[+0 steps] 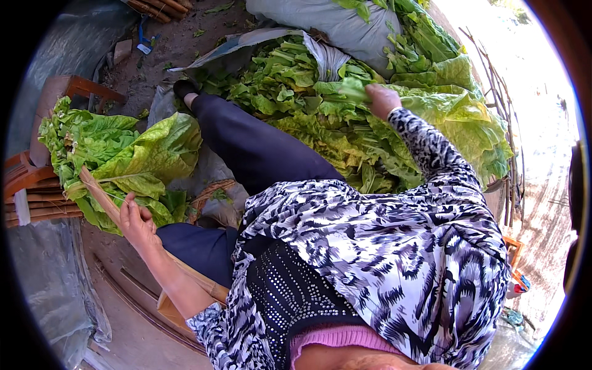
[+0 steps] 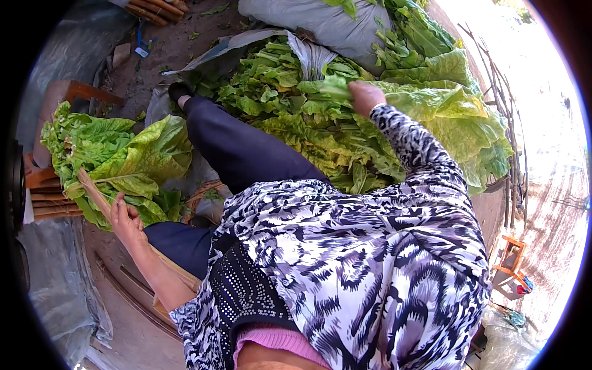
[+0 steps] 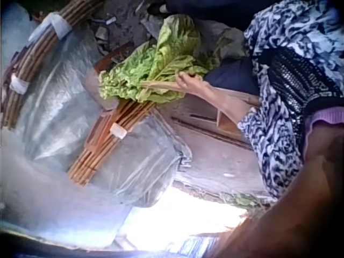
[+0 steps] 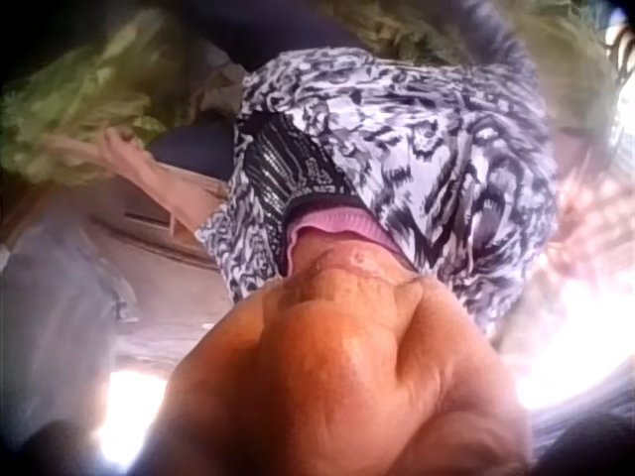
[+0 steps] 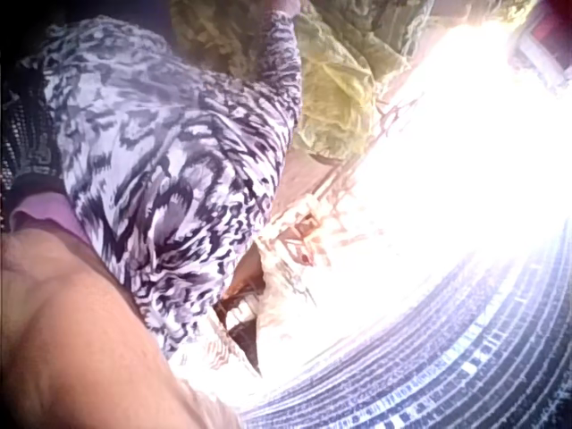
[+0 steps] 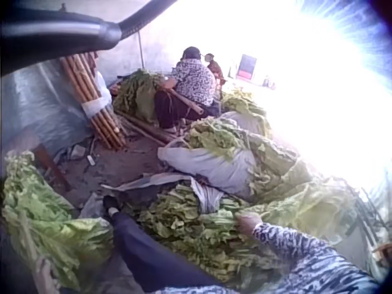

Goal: The person repeatedly picks up large green leaves from a pile on the ground, places them onto a wooden frame, and secures them with a string. The person continues this process throughout the clip, accumulating a stack of leaves on the frame.

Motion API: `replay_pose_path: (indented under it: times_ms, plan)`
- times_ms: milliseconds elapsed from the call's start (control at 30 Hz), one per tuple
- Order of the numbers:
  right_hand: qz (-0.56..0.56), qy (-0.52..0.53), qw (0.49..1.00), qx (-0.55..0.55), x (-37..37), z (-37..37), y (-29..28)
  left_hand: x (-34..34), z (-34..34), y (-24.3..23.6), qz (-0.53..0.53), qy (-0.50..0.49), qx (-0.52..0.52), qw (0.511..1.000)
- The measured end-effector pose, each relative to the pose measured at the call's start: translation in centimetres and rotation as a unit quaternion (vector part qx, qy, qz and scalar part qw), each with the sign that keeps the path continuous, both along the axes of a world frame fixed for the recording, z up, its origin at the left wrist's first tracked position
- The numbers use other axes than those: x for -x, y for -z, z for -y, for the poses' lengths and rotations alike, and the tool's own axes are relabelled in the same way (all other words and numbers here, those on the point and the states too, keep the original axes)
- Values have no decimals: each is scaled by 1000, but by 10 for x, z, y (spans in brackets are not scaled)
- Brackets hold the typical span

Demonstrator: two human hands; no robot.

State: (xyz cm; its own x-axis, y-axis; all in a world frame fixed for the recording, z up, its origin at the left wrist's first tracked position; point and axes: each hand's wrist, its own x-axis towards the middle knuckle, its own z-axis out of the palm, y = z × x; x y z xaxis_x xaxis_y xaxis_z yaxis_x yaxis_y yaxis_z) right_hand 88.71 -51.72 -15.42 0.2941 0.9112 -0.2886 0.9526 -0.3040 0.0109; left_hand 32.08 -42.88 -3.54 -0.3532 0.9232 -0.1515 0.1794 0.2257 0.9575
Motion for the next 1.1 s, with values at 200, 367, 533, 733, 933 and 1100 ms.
replay_pose_path:
  times_ms: [200,367,533,733,933,1100]
  plan:
    - [84,35,996,25,-3,-3,30,12,-3,5,14,16,17,1000]
    - [-42,17,995,-92,-9,-28,-40,23,0,0,26,-1,13,1000]
    - [-137,30,989,-46,-60,-92,-57,3,-16,-8,50,28,-16,998]
    - [-459,5,885,72,-11,-143,-106,17,8,-22,51,34,-1,998]
    - [-597,-212,752,182,213,-159,-185,40,18,-40,187,165,-31,968]
    - [-495,-384,758,183,395,-211,-153,80,-27,-26,257,156,-15,954]
